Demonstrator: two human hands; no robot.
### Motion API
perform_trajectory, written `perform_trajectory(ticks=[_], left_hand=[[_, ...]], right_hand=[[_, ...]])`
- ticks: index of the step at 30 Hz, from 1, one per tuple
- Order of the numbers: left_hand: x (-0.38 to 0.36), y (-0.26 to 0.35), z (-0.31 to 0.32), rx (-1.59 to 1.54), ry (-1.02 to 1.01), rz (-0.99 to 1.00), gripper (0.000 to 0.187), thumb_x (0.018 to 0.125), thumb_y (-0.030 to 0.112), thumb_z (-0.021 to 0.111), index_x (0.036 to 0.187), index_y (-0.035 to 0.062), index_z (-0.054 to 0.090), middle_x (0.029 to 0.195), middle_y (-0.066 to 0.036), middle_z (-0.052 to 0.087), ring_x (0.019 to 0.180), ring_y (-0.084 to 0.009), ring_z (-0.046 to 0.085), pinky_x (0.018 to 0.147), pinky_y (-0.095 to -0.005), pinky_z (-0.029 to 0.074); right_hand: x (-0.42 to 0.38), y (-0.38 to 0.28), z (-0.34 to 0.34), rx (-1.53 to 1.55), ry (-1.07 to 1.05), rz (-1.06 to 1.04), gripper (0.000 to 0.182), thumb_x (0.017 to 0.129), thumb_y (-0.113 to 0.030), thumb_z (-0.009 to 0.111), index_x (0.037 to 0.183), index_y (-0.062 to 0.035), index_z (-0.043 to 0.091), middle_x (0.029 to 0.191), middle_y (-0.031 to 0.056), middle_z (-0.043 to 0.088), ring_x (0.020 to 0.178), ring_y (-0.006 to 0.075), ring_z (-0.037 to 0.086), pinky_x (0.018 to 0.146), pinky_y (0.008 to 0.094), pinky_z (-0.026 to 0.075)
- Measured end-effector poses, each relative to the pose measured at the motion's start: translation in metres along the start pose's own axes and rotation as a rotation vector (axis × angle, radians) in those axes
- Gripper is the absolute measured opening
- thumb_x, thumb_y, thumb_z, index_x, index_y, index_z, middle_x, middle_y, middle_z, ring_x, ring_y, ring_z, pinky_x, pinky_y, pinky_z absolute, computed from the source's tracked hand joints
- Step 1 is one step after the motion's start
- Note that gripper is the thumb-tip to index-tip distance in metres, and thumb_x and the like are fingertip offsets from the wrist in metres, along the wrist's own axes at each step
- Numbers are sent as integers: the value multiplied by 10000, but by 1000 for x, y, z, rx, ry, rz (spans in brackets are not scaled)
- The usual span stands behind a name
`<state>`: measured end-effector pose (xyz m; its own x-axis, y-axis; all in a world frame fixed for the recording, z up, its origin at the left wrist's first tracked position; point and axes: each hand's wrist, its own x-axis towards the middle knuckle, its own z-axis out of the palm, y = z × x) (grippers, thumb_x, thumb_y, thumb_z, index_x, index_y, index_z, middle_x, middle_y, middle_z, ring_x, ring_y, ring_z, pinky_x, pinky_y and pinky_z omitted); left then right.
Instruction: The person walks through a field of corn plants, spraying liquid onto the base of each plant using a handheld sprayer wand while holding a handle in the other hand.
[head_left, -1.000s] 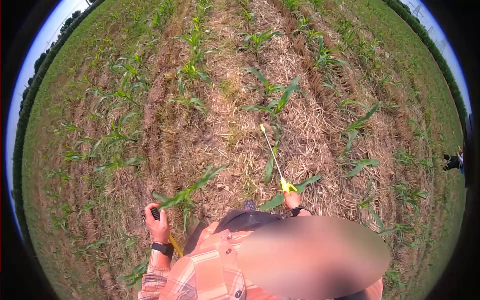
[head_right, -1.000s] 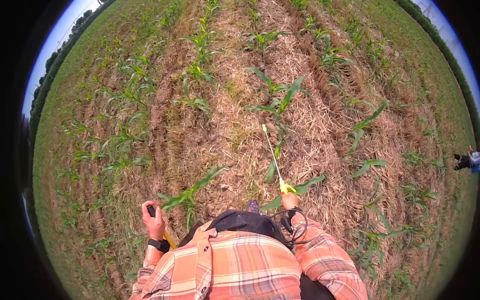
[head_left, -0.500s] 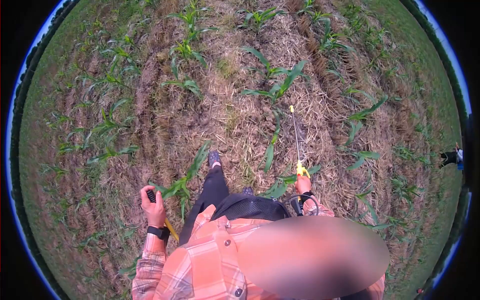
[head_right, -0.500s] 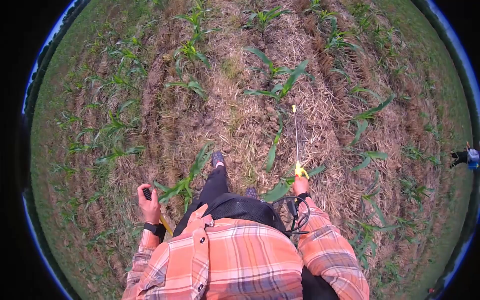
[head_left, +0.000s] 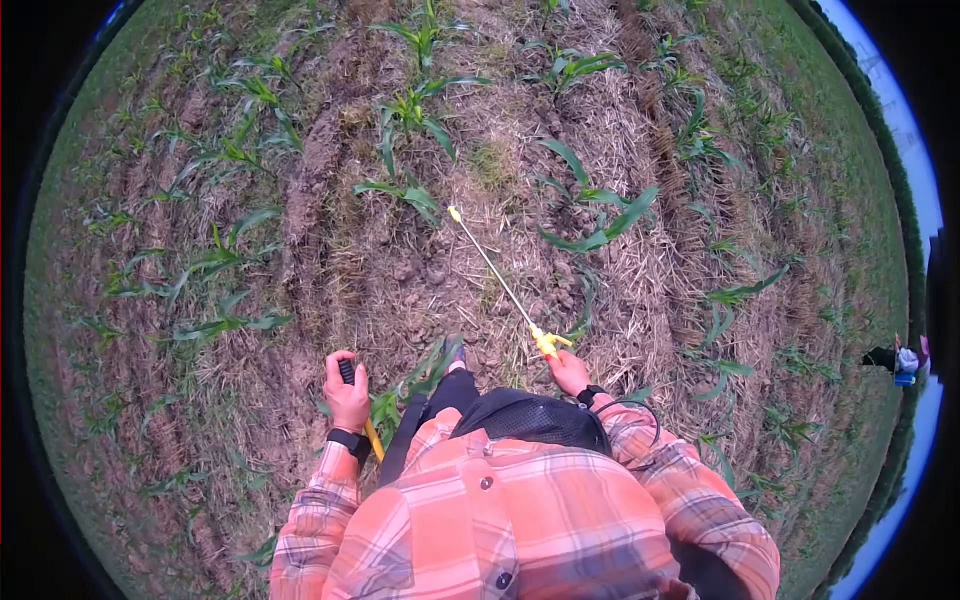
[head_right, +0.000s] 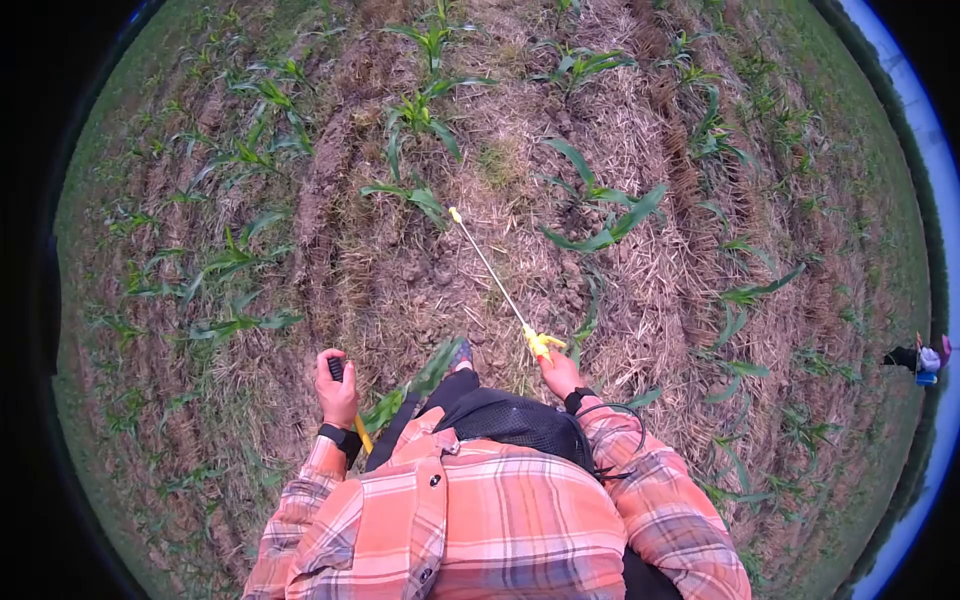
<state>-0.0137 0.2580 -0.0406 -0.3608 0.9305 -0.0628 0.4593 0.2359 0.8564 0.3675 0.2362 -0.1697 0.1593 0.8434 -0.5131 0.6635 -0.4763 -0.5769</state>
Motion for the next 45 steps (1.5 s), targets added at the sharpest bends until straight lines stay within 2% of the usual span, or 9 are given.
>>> perform_trajectory(ticks=[2,5,9,15,19,21,28,37,45], left_hand=[[15,4,-1,-53,-3,-3,166,699,36,520,845,67,447,603,-27,439,523,-110,425,490,-243,358],[28,29,-21,-94,1,75,169,705,26,516,849,72,439,604,-9,432,496,-91,402,468,-225,342],[23,66,-61,-279,29,-54,193,736,23,483,895,84,391,569,29,366,389,-33,335,353,-166,278],[58,90,-37,-172,100,-25,187,745,30,481,903,89,400,578,22,377,383,-39,339,346,-162,285],[104,79,34,20,76,214,150,720,20,498,844,76,435,568,24,357,478,-67,340,439,-223,300],[112,98,47,17,32,173,153,718,20,499,847,76,438,560,24,358,477,-67,343,439,-225,302],[149,136,102,2,-41,194,158,717,16,497,853,73,440,550,21,376,469,-57,356,425,-216,301],[138,218,68,-126,15,158,262,724,9,498,948,88,388,563,39,373,405,-28,355,365,-148,284],[236,184,114,39,-73,91,224,710,55,529,898,78,410,582,5,375,509,-66,364,462,-220,311]], right_hand=[[-6,-60,-20,27,-108,-18,325,768,-320,435,849,-20,533,786,199,550,766,343,527,662,391,404],[4,-83,-15,26,-128,-152,268,781,-282,448,774,-27,529,610,80,534,589,168,521,539,288,395],[23,-97,-20,11,-257,-232,256,792,-269,445,769,-27,522,602,73,528,564,171,510,526,293,390],[63,-115,-37,22,-406,-217,300,772,-313,447,836,-36,542,722,170,558,701,292,547,619,367,407],[103,-100,-52,20,-323,-156,338,756,-327,442,824,-14,549,744,194,561,738,325,542,649,386,410],[112,-81,-63,27,-156,-148,291,761,-311,456,776,-32,537,616,70,551,570,171,528,519,298,392],[160,-31,-132,269,70,191,272,781,-303,449,731,-44,516,540,30,510,412,120,468,365,266,359],[207,32,-183,783,283,388,225,804,-259,413,713,-54,429,483,17,422,329,112,379,274,257,313],[239,1,-183,459,309,463,259,799,-262,419,670,-43,470,490,32,449,342,130,399,279,269,326]])
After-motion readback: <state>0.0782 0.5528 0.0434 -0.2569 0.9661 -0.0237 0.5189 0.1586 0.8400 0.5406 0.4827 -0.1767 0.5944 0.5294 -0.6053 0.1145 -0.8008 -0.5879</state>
